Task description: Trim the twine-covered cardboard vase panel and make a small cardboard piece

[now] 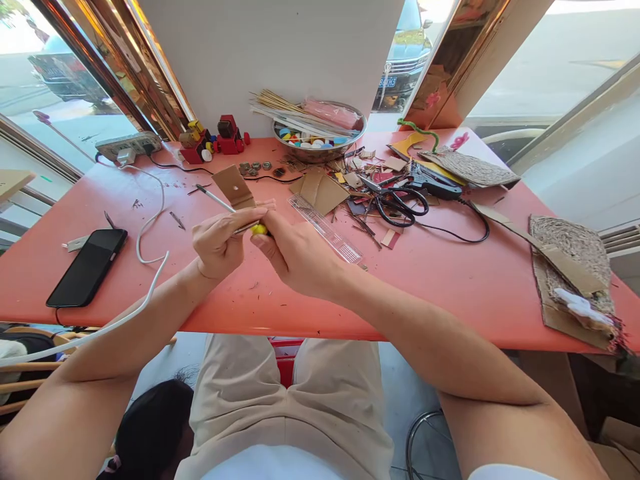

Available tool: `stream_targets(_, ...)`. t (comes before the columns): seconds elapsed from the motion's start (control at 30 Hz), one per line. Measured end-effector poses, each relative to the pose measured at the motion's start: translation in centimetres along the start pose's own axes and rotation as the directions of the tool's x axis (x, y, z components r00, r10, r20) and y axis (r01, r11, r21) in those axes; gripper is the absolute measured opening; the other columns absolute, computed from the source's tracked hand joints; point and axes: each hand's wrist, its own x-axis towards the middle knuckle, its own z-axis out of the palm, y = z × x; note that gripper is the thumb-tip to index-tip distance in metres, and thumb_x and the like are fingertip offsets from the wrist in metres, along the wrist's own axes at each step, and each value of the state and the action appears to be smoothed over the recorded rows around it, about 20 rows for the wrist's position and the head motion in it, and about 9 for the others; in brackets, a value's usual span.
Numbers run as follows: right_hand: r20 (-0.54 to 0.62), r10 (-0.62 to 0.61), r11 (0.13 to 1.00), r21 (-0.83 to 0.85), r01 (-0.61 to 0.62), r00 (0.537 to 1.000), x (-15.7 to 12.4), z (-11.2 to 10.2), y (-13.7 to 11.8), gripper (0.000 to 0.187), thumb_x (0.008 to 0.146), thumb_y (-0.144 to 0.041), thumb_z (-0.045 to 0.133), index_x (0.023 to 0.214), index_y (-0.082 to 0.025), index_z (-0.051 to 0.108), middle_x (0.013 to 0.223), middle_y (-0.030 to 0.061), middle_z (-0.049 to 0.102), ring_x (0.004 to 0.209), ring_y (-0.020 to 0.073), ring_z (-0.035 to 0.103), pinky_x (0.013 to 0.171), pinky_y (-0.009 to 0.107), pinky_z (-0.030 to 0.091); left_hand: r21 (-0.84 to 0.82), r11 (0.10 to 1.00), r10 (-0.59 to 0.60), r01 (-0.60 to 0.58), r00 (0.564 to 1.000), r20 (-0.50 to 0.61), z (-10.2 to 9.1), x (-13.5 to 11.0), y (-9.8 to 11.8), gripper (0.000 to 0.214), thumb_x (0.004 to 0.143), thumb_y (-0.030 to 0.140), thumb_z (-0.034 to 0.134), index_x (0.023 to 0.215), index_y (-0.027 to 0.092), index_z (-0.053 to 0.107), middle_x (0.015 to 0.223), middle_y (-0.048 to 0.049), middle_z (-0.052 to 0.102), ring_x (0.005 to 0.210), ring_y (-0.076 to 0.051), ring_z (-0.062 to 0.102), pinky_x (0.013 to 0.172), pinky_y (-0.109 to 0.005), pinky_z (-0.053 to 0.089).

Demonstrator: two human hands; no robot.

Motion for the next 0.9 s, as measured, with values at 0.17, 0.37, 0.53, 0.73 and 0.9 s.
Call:
stream_targets(0.17, -0.042, 0.086, 0.988, -0.123, -0.09, 0.995, 0.3, 0.6, 0.7, 0.024, 0.106, -0.045, 0.037, 0.092, -0.027, 0.033, 0.07, -0.004, 0.046, 0.053, 0.0122, 0.035, 0.057, 0.03, 0.025, 0.052, 0.992, -0.113, 0.111, 0.993, 0.022, 0.0, 0.1, 0.6, 0.036, 0.112, 0.027, 0.045, 0.118, 0.025, 0.08, 0.108, -0.0031, 0.086, 0.101, -0.015, 0.082, 0.087, -0.022, 0.065)
stream_targets(0.37, 0.189, 0.261, 0.889, 0.336, -0.312, 0.947, 0.2, 1.1, -0.6, 0.042, 0.107, -0.062, 0.034, 0.084, -0.027, 0.035, 0.056, -0.0077, 0.044, 0.048, 0.01, 0.042, 0.05, 0.024, 0.032, 0.021, 1.0, -0.017, 0.016, 1.0, 0.016, 0.2, -0.5, -0.3, 0.037, 0.111, 0.02, 0.041, 0.121, 0.025, 0.077, 0.111, -0.0036, 0.086, 0.101, -0.015, 0.082, 0.09, -0.023, 0.065)
stream_targets(0.53, 0.434, 0.259, 0.616, 0.613, -0.494, 0.863, 0.3, 0.3, -0.6, 0.037, 0.109, -0.054, 0.04, 0.087, -0.025, 0.04, 0.052, -0.0114, 0.043, 0.037, 0.0061, 0.029, 0.039, 0.019, 0.025, -0.01, 0.999, 0.052, -0.051, 0.997, 0.062, 0.0, -0.7, -1.3, 0.039, 0.11, 0.017, 0.04, 0.127, 0.025, 0.073, 0.116, -0.0041, 0.085, 0.106, -0.015, 0.081, 0.09, -0.024, 0.065)
stream_targets(0.73, 0.395, 0.317, 0.616, 0.605, -0.504, 0.862, 0.5, 0.4, -0.1, 0.036, 0.111, -0.047, 0.037, 0.083, -0.025, 0.04, 0.052, -0.0104, 0.043, 0.037, 0.006, 0.029, 0.038, 0.019, 0.025, -0.053, 0.992, -0.103, 0.111, 0.986, 0.133, 0.0, -1.2, -1.4, 0.038, 0.113, 0.03, 0.04, 0.122, 0.024, 0.077, 0.115, -0.0054, 0.085, 0.107, -0.015, 0.081, 0.092, -0.023, 0.064)
stream_targets(0.9, 0.174, 0.386, 0.84, 0.341, -0.423, 0.906, 0.7, 1.0, -0.2, 0.031, 0.11, -0.036, 0.039, 0.082, -0.025, 0.039, 0.054, -0.0086, 0.046, 0.044, 0.0076, 0.041, 0.047, 0.02, 0.032, -0.196, 0.912, -0.35, 0.361, 0.932, 0.09, 0.6, -1.0, -0.7, 0.04, 0.11, 0.047, 0.047, 0.115, 0.025, 0.08, 0.108, -0.0053, 0.086, 0.099, -0.017, 0.083, 0.09, -0.026, 0.066)
